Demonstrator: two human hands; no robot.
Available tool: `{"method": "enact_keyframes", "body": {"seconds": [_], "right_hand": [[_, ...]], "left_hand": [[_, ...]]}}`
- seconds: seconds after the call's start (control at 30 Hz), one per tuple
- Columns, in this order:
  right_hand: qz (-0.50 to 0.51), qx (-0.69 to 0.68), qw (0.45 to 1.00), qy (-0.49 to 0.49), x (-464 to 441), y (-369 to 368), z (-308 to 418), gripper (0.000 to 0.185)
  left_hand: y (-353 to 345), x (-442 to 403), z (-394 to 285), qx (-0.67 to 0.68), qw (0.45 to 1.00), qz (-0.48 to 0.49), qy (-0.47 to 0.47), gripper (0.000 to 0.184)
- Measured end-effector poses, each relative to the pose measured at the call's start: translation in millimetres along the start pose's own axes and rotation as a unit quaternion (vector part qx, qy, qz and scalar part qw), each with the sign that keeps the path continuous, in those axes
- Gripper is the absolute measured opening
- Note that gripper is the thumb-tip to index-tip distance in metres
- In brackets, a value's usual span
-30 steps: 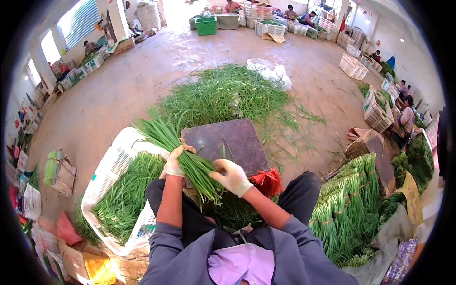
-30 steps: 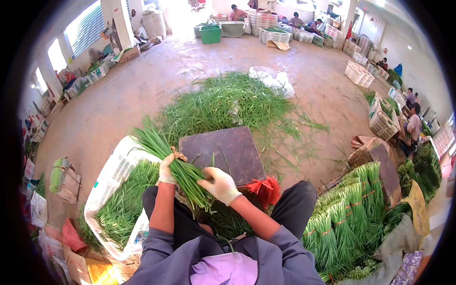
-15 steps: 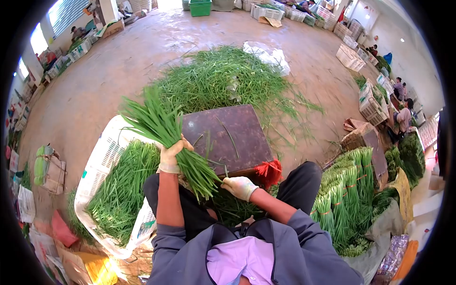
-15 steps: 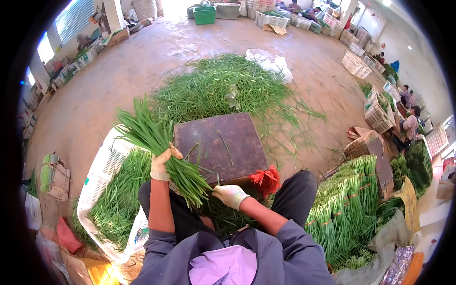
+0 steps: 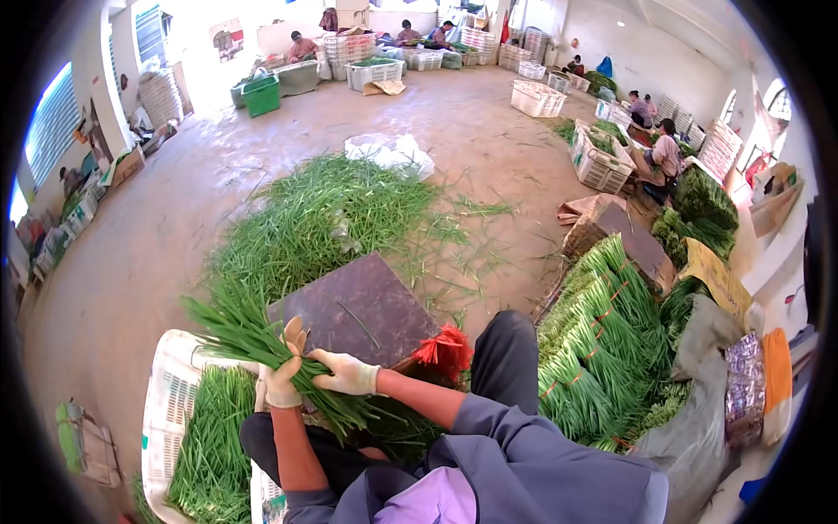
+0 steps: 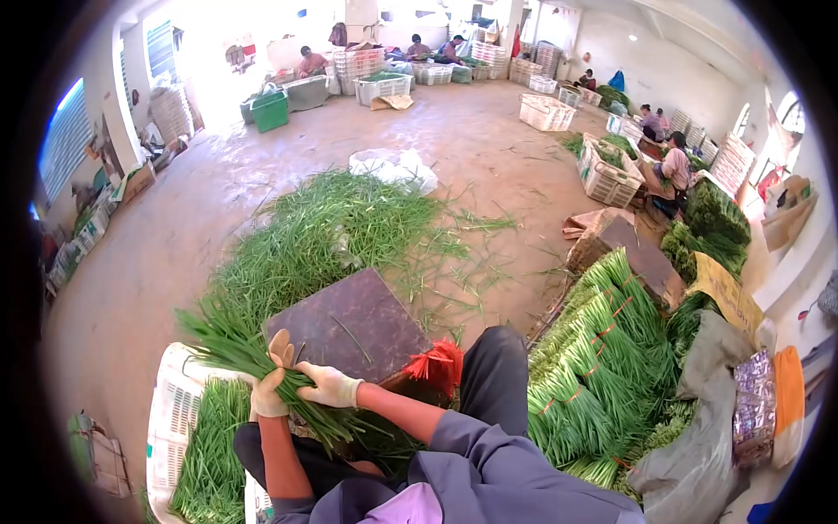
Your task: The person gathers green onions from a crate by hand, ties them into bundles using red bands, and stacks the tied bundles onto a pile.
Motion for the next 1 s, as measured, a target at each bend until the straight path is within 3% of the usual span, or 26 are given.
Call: {"method": "enact_keyframes", "body": {"seconds": [0.03, 0.07, 0.13, 0.17, 0.27, 0.3, 0.4, 0.47, 0.5, 0.57, 0.63, 0.7, 0.73, 0.83, 0.93, 1.0], "right_hand": [[0.026, -0.029, 0.999, -0.032, 2, -6, -14, 0.051], [0.060, -0.060, 0.994, -0.066, 8, -17, -26, 0.049], [0.083, -0.022, 0.993, -0.080, 20, -24, -45, 0.048], [0.079, -0.007, 0.993, -0.086, 27, -21, -47, 0.047], [0.133, -0.019, 0.979, -0.151, 44, -24, -63, 0.045], [0.128, -0.003, 0.989, -0.076, 49, -23, -57, 0.040], [0.105, 0.052, 0.992, -0.056, 77, -27, -91, 0.034], [0.089, 0.020, 0.984, -0.156, 91, -20, -104, 0.031], [0.095, 0.020, 0.983, -0.153, 97, -19, -107, 0.031], [0.159, 0.139, 0.954, -0.214, 114, -23, -133, 0.032], [0.284, 0.220, 0.898, -0.252, 127, -26, -144, 0.039], [0.212, 0.263, 0.923, -0.184, 120, -10, -131, 0.043], [0.110, 0.205, 0.963, -0.136, 103, 8, -96, 0.042], [-0.083, 0.121, 0.988, 0.058, 69, 40, -3, 0.019], [-0.078, 0.164, 0.971, 0.156, 47, 33, 60, 0.020], [0.003, 0.245, 0.969, 0.035, 29, 19, 57, 0.038]], "left_hand": [[15, -3, 7, -0.003, 1.000, -0.005, -0.001, 0.035], [40, -1, 18, 0.028, 0.995, -0.086, 0.047, 0.040], [4, 6, -20, -0.009, 0.986, -0.161, 0.050, 0.051], [13, 7, -22, 0.006, 0.989, -0.145, 0.029, 0.060], [14, -1, -31, 0.163, 0.980, -0.118, 0.011, 0.034], [18, 9, -44, 0.059, 0.962, -0.265, 0.026, 0.029], [73, 11, -42, 0.305, 0.917, -0.259, -0.005, 0.022], [80, 13, -59, 0.230, 0.929, -0.283, -0.066, 0.021], [100, 18, -57, 0.225, 0.920, -0.310, -0.078, 0.021], [95, 19, -64, 0.239, 0.920, -0.302, -0.072, 0.021], [91, 16, -66, 0.256, 0.921, -0.288, -0.065, 0.020], [88, 17, -67, 0.280, 0.916, -0.278, -0.068, 0.021], [76, 17, -75, 0.222, 0.912, -0.334, -0.088, 0.022], [67, 16, -68, 0.223, 0.901, -0.366, -0.070, 0.023], [72, 16, -61, 0.144, 0.940, -0.303, -0.061, 0.026], [83, 12, -45, 0.115, 0.953, -0.271, -0.078, 0.027]]}}
Point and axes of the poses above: each hand's wrist, its own x-axis away from the middle knuckle, its own y-axis out of the back of the hand, z = x × y, the point moved 7 cm from there along -x, towards the middle knuckle, and after that the axes turned 4 degrees about -y, right-handed, at the moved point
